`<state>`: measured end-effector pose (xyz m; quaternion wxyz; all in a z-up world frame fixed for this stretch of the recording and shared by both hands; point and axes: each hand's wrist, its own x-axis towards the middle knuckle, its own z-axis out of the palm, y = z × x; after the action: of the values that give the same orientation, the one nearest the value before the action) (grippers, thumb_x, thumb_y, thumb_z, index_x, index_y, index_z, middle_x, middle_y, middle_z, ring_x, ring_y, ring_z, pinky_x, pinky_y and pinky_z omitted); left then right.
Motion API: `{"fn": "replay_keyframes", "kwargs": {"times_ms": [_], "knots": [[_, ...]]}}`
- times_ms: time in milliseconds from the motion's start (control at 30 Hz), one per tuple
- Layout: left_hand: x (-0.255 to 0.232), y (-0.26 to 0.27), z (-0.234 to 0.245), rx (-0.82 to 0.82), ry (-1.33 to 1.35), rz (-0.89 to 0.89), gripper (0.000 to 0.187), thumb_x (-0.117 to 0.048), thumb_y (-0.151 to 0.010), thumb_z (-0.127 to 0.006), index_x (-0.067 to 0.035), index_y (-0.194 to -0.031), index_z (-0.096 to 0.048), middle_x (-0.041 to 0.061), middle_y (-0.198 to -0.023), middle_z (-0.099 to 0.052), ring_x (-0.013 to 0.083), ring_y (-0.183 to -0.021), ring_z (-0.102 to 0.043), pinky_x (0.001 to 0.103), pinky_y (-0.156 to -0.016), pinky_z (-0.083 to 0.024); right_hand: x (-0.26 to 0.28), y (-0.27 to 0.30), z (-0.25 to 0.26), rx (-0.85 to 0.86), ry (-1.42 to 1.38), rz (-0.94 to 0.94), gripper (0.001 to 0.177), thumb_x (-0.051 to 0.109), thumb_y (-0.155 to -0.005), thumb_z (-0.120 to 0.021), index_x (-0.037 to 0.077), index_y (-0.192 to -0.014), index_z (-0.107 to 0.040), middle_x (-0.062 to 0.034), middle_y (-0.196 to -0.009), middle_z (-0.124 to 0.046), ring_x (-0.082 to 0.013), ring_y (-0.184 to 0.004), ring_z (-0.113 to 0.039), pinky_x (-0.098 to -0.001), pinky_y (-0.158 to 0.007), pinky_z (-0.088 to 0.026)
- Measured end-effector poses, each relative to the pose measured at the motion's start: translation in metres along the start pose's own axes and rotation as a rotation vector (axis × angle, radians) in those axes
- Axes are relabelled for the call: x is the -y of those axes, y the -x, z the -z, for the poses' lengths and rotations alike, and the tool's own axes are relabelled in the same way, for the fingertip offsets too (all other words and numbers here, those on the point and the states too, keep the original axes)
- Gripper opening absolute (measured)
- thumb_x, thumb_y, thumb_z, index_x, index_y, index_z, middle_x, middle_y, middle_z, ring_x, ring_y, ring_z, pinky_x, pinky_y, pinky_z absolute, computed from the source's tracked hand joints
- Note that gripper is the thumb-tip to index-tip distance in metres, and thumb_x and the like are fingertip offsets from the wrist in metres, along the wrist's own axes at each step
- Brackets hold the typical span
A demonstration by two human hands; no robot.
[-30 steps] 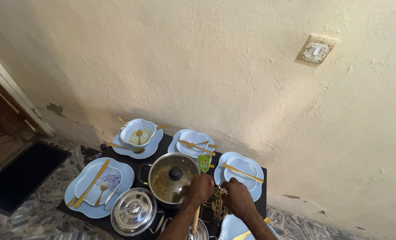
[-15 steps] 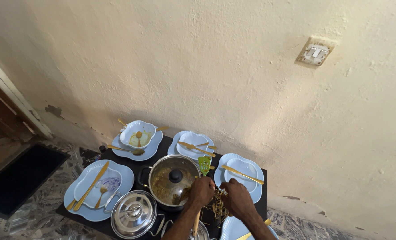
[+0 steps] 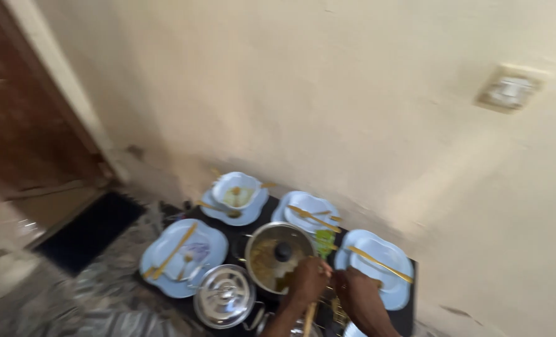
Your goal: Arranging gold-colored cutlery on blue plates and organizing a table setting.
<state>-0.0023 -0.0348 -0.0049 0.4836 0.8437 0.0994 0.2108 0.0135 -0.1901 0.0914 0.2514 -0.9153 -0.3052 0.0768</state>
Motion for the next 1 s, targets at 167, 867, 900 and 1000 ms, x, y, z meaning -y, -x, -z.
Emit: {"fn": "replay_keyframes", "kwargs": {"times_ms": [167, 867, 900, 1000], "knots": [[-0.047, 0.025, 0.098, 0.117, 0.212, 0.323, 0.018, -0.002, -0.088, -0.062, -0.007, -0.099, -0.075, 0.010, -0.086, -0.076, 0.0206, -0.074, -0.073, 0.033, -0.065, -0.057, 0.005, -0.020, -0.066, -0.005, -0.024, 0.146, 0.020, 0.024, -0.078, -0.079, 0.017, -0.096, -0.079, -0.0113, -0.088, -0.077, -0.0314, -0.087, -0.075, -0.0439, -0.077, -0.059], [0.240, 0.081, 0.241, -0.624, -0.029, 0.917, 0.025, -0.025, -0.081, -0.068, -0.010, -0.094, -0.084, 0.011, -0.084, -0.079, 0.0277, -0.079, -0.073, 0.039, -0.071, -0.057, 0.019, -0.103, -0.229, 0.439, -0.072, 0.514, 0.023, 0.036, -0.089, -0.078, 0.015, -0.097, -0.080, -0.0097, -0.097, -0.078, -0.0243, -0.095, -0.076, -0.0399, -0.084, -0.058], [0.257, 0.086, 0.241, -0.621, -0.201, 0.961, 0.029, -0.032, -0.081, -0.068, -0.011, -0.092, -0.086, 0.013, -0.088, -0.079, 0.0330, -0.086, -0.074, 0.043, -0.077, -0.057, 0.011, -0.097, -0.232, 0.445, -0.089, 0.537, 0.022, 0.035, -0.089, -0.078, 0.014, -0.096, -0.080, -0.0103, -0.096, -0.078, -0.0251, -0.094, -0.076, -0.0406, -0.083, -0.058], [0.198, 0.070, 0.267, -0.482, -0.141, 1.178, 0.042, -0.043, -0.088, -0.065, -0.005, -0.099, -0.080, 0.019, -0.093, -0.079, 0.0388, -0.090, -0.078, 0.049, -0.082, -0.064, 0.120, -0.058, -0.149, 0.392, 0.057, 0.411, 0.023, 0.038, -0.085, -0.078, 0.018, -0.097, -0.079, -0.0095, -0.097, -0.077, -0.0283, -0.090, -0.075, -0.0426, -0.079, -0.058]]}}
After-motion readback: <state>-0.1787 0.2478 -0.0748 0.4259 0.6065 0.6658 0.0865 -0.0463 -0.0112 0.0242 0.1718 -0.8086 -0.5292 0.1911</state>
